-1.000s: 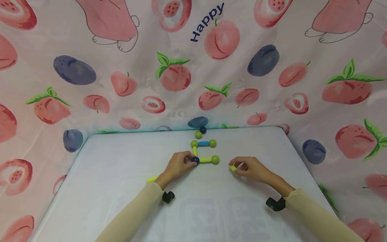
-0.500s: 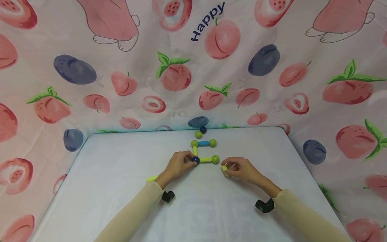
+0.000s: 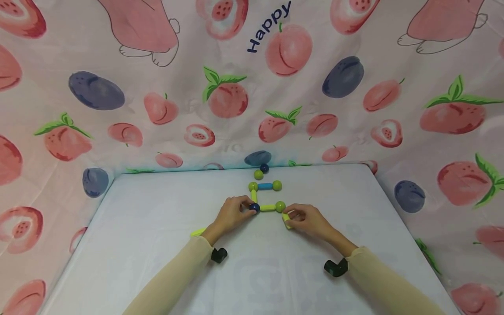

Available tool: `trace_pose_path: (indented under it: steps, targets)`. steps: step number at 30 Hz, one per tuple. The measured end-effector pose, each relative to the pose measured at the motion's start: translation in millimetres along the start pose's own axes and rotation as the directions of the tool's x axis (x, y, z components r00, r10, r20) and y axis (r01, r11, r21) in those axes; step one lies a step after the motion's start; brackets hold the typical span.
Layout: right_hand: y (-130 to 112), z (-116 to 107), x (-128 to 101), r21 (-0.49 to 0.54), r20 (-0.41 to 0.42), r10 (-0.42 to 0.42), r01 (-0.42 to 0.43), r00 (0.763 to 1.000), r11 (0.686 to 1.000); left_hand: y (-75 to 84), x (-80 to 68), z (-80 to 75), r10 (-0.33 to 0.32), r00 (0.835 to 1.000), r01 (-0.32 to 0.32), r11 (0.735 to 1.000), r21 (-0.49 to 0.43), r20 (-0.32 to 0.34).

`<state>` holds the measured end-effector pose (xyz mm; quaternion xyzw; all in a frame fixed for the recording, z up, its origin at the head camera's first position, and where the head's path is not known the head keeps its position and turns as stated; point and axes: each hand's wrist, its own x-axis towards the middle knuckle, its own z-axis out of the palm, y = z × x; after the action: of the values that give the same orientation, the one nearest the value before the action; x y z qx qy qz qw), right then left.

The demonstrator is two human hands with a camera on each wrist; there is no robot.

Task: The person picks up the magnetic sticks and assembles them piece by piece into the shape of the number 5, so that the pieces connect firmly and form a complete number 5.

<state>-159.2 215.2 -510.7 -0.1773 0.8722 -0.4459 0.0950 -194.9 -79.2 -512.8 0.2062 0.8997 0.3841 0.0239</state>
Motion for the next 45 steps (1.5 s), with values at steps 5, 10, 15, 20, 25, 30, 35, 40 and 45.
trace_pose_path:
  steps: [5, 10, 15, 20, 25, 30, 35, 40, 45]
  targets:
    - [-2.0, 1.7, 1.4, -0.001, -0.005, 0.008, -0.008, 1.000, 1.000, -0.1, -0.4, 0.5, -0.001, 1.000, 0.001, 1.000, -0.001, -0.002]
    - [-3.2, 2.7, 2.9, -0.006, -0.008, 0.026, -0.026, 1.000, 1.000, -0.9, -0.4, 1.1, -0.004, 1.000, 0.004, 1.000, -0.005, -0.001]
    - [-5.0, 4.2, 5.1, -0.017, -0.018, 0.055, -0.056, 0.998, 0.998, -0.8, -0.3, 1.3, -0.003, 1.000, 0.003, 1.000, -0.004, 0.002]
    - [-5.9, 5.8, 6.8, -0.024, -0.019, 0.063, -0.064, 0.998, 0.998, -0.6, -0.5, 1.3, -0.001, 1.000, 0.002, 1.000, -0.008, 0.006]
    - [-6.0, 7.8, 7.5, -0.032, -0.029, 0.084, -0.085, 0.996, 0.996, -1.2, -0.3, 1.5, 0.002, 1.000, -0.002, 1.000, -0.010, 0.000]
    - [-5.1, 10.0, 7.4, -0.024, -0.043, 0.084, -0.085, 0.996, 0.996, -1.6, 0.1, 1.8, 0.008, 1.000, -0.008, 1.000, -0.008, -0.005]
    - [-6.5, 12.8, 7.0, -0.005, -0.052, 0.079, -0.079, 0.996, 0.997, -1.8, 0.7, 1.9, 0.006, 1.000, -0.006, 1.000, -0.002, -0.006]
    - [-8.6, 14.5, 7.3, -0.009, -0.058, 0.096, -0.096, 0.994, 0.995, -2.2, 0.7, 2.1, 0.006, 1.000, -0.006, 1.000, -0.004, -0.008]
    - [-10.4, 15.5, 7.1, -0.032, -0.074, 0.093, -0.096, 0.993, 0.995, -2.4, 0.5, 2.4, 0.021, 1.000, -0.022, 1.000, -0.010, -0.017]
